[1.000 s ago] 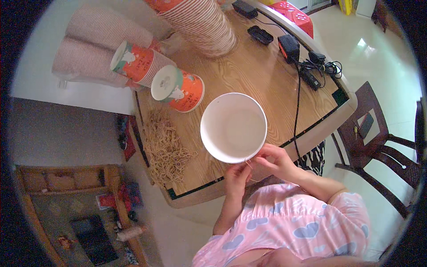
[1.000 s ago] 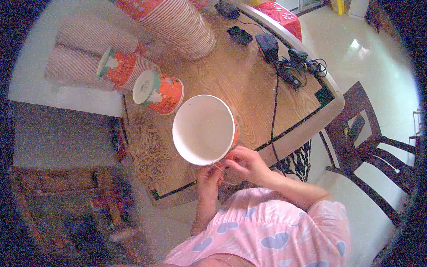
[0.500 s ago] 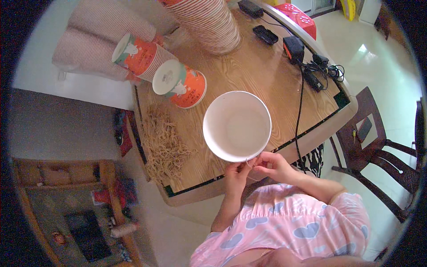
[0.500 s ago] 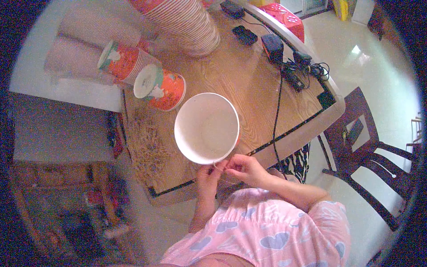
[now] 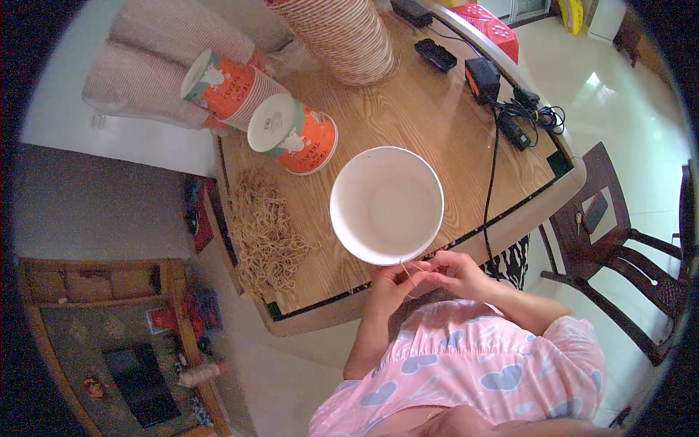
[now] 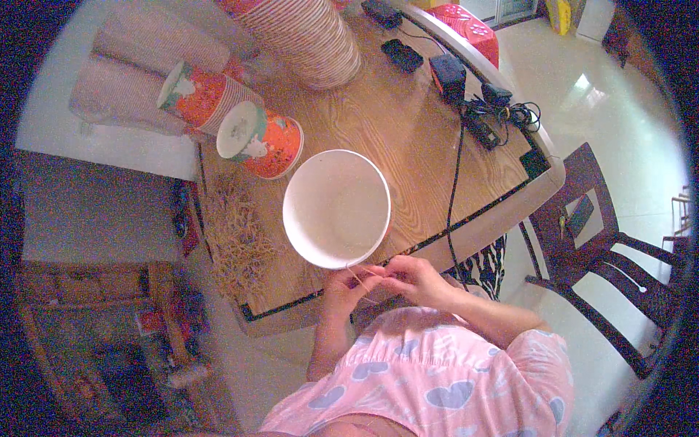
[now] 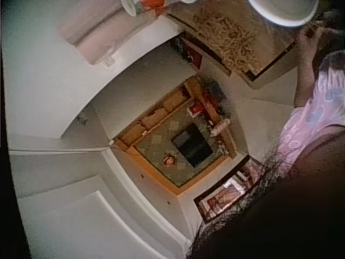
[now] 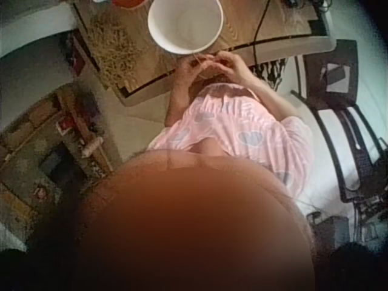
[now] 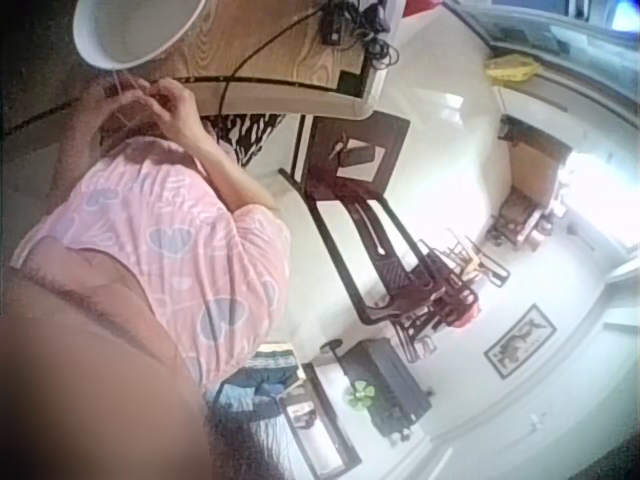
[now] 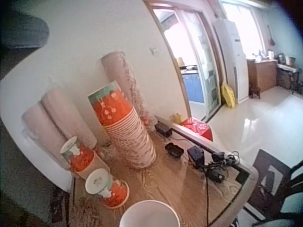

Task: Thread a string through a paper cup as part of an assembly or packaging process.

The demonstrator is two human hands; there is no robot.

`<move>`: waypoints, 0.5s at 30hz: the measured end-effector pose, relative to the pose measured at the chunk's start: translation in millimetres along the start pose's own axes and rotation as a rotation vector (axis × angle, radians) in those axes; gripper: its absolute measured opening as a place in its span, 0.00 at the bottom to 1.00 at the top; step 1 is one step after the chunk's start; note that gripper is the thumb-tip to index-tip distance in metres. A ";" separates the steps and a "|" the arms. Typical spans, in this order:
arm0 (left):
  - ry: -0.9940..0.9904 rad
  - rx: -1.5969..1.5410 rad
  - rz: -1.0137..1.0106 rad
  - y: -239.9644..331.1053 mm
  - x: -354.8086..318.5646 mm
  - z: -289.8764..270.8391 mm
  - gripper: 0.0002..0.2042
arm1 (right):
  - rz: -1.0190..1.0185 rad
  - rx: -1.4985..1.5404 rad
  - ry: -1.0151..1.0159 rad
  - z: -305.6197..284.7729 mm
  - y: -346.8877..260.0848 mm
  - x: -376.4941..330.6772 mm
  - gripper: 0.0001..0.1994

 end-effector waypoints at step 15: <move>0.108 -0.184 -0.050 -4.1 -1.6 -4.6 0.10 | -0.260 -0.225 0.127 -0.4 -30.5 5.5 0.11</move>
Point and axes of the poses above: each hand's wrist, its own x-axis towards the middle knuckle, its own z-axis out of the palm, y = z × x, the point moved 6 cm from there along x, towards the middle knuckle, and after that the axes turned 8 degrees about -z, right-handed, at the moved point
